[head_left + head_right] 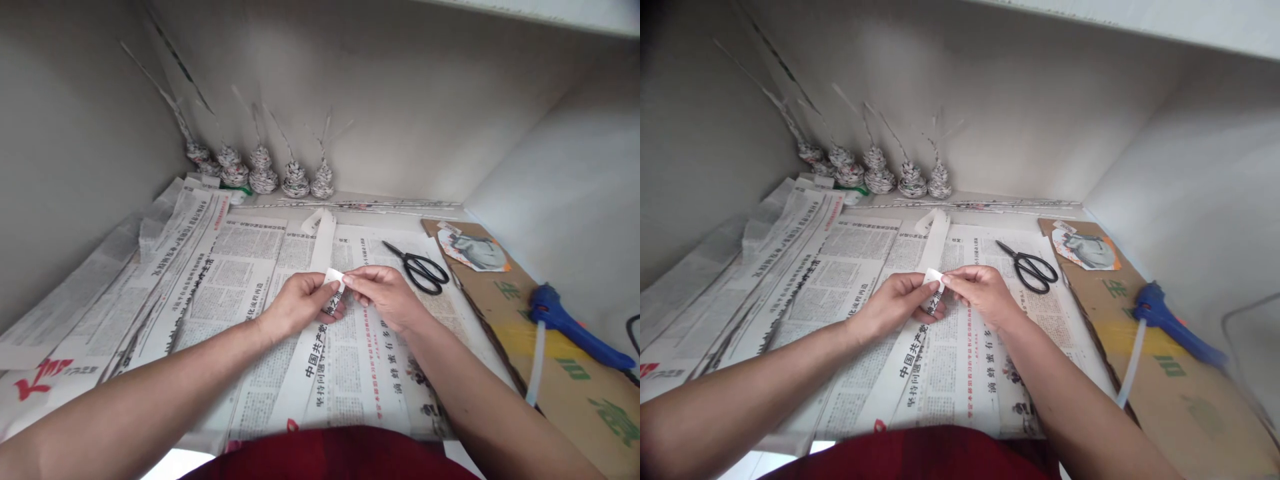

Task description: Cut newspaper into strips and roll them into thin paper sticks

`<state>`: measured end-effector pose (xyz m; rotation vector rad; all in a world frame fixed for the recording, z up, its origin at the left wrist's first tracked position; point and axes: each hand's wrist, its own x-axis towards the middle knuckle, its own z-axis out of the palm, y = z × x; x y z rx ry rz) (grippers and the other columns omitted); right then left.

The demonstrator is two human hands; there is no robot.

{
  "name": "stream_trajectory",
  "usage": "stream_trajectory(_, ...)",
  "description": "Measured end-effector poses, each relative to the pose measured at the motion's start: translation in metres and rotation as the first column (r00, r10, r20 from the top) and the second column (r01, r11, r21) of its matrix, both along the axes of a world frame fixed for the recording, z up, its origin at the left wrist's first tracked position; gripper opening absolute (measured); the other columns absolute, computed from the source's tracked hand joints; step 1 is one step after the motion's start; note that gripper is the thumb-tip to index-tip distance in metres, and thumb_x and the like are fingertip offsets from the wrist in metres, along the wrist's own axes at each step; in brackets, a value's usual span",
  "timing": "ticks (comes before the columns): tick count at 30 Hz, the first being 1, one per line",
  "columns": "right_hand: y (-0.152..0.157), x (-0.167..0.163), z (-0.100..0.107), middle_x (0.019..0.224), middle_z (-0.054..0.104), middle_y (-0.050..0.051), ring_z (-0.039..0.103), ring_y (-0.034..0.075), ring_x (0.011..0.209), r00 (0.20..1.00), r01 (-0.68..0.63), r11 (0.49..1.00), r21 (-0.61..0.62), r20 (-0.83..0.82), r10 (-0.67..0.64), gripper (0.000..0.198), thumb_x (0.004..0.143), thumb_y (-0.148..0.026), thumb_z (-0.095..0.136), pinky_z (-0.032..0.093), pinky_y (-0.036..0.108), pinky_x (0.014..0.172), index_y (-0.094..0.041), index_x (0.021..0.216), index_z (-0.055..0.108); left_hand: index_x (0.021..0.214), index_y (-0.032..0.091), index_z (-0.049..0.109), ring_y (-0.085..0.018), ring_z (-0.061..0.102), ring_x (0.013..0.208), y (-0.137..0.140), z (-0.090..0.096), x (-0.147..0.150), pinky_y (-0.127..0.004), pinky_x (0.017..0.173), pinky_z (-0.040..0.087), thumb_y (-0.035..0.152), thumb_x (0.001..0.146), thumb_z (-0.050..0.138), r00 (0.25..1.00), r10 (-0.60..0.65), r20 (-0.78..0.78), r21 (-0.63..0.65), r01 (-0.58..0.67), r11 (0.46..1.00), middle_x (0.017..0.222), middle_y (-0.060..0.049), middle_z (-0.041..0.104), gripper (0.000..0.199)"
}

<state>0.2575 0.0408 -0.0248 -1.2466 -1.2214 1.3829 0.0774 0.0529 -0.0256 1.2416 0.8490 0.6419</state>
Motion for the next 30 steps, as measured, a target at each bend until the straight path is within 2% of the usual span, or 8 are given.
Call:
stream_trajectory(8, 0.0, -0.004, -0.003, 0.054, 0.051, -0.006, 0.038, 0.006, 0.047, 0.997, 0.076, 0.994, 0.074, 0.028, -0.078, 0.024, 0.071, -0.037, 0.076, 0.03, 0.024, 0.047, -0.018, 0.066, 0.063, 0.094, 0.013, 0.065, -0.017, 0.068, 0.072, 0.0, -0.001, 0.001, -0.031, 0.067, 0.058, 0.039, 0.084, 0.06, 1.0, 0.029, 0.006, -0.023, -0.029, 0.999, 0.077, -0.006, 0.068, 0.029)
stream_trajectory(13, 0.003, 0.0, -0.002, 0.061, 0.057, -0.003, 0.043, 0.008, 0.05, 0.995, 0.07, 0.992, 0.107, 0.057, -0.076, 0.027, 0.074, -0.044, 0.072, 0.031, 0.024, 0.047, -0.018, 0.075, 0.066, 0.095, 0.014, 0.065, -0.016, 0.067, 0.075, 0.001, -0.002, 0.001, -0.028, 0.067, 0.057, 0.037, 0.085, 0.06, 0.998, 0.022, 0.052, -0.06, -0.019, 0.998, 0.08, -0.007, 0.068, 0.027)
stream_trajectory(19, 0.003, 0.027, 0.017, 0.065, 0.059, 0.001, 0.05, 0.014, 0.055, 0.911, 0.171, 0.953, 0.249, 0.328, -0.249, 0.035, 0.086, -0.049, 0.054, 0.037, 0.026, 0.051, -0.017, 0.087, 0.069, 0.095, 0.013, 0.065, -0.015, 0.068, 0.073, 0.002, -0.001, 0.0, -0.027, 0.066, 0.057, 0.038, 0.084, 0.063, 0.995, 0.036, 0.089, -0.123, -0.025, 0.992, 0.081, -0.006, 0.068, 0.028)
stream_trajectory(22, 0.005, 0.066, 0.035, 0.093, 0.068, 0.008, 0.06, 0.018, 0.073, 0.615, 0.068, 0.93, 0.361, 0.719, -0.324, 0.031, 0.092, -0.035, 0.044, 0.043, 0.03, 0.069, -0.019, 0.101, 0.069, 0.097, 0.012, 0.065, -0.014, 0.068, 0.071, 0.002, -0.001, 0.0, -0.027, 0.067, 0.058, 0.037, 0.086, 0.061, 0.996, 0.026, 0.087, -0.124, -0.015, 0.992, 0.08, -0.007, 0.068, 0.028)
stream_trajectory(25, 0.013, 0.124, 0.051, 0.12, 0.06, 0.016, 0.059, 0.025, 0.096, 0.017, 0.207, 0.905, 0.371, 0.924, -0.383, 0.038, 0.091, -0.035, 0.047, 0.04, 0.033, 0.079, -0.018, 0.121, 0.061, 0.096, 0.012, 0.065, -0.015, 0.069, 0.072, 0.001, -0.001, 0.0, -0.026, 0.067, 0.058, 0.036, 0.086, 0.061, 0.994, 0.018, 0.11, -0.121, -0.004, 0.993, 0.079, -0.007, 0.068, 0.027)
stream_trajectory(26, 0.016, 0.145, 0.054, 0.124, 0.056, 0.018, 0.058, 0.026, 0.1, -0.115, 0.283, 0.894, 0.347, 0.938, -0.327, 0.044, 0.092, -0.041, 0.046, 0.04, 0.032, 0.078, -0.017, 0.127, 0.057, 0.095, 0.011, 0.064, -0.015, 0.069, 0.071, 0.001, -0.001, 0.0, -0.025, 0.066, 0.058, 0.036, 0.087, 0.06, 0.993, 0.016, 0.119, -0.125, -0.001, 0.992, 0.079, -0.007, 0.068, 0.027)
stream_trajectory(28, 0.022, 0.18, 0.055, 0.116, 0.057, 0.028, 0.059, 0.031, 0.096, -0.165, 0.377, 0.877, 0.298, 0.953, -0.253, 0.053, 0.09, -0.044, 0.048, 0.039, 0.035, 0.072, -0.004, 0.125, 0.056, 0.094, 0.011, 0.065, -0.015, 0.069, 0.07, 0.001, -0.001, 0.0, -0.025, 0.065, 0.057, 0.037, 0.087, 0.059, 0.992, 0.01, 0.129, -0.136, 0.008, 0.991, 0.078, -0.007, 0.068, 0.027)
stream_trajectory(30, 0.027, 0.203, 0.049, 0.108, 0.061, 0.026, 0.061, 0.03, 0.094, -0.156, 0.388, 0.892, 0.234, 0.97, -0.186, 0.042, 0.091, -0.036, 0.049, 0.038, 0.034, 0.068, -0.005, 0.116, 0.063, 0.095, 0.012, 0.065, -0.015, 0.069, 0.07, 0.002, -0.001, 0.0, -0.025, 0.064, 0.057, 0.039, 0.088, 0.058, 0.991, -0.003, 0.132, -0.143, 0.022, 0.989, 0.078, -0.008, 0.068, 0.029)
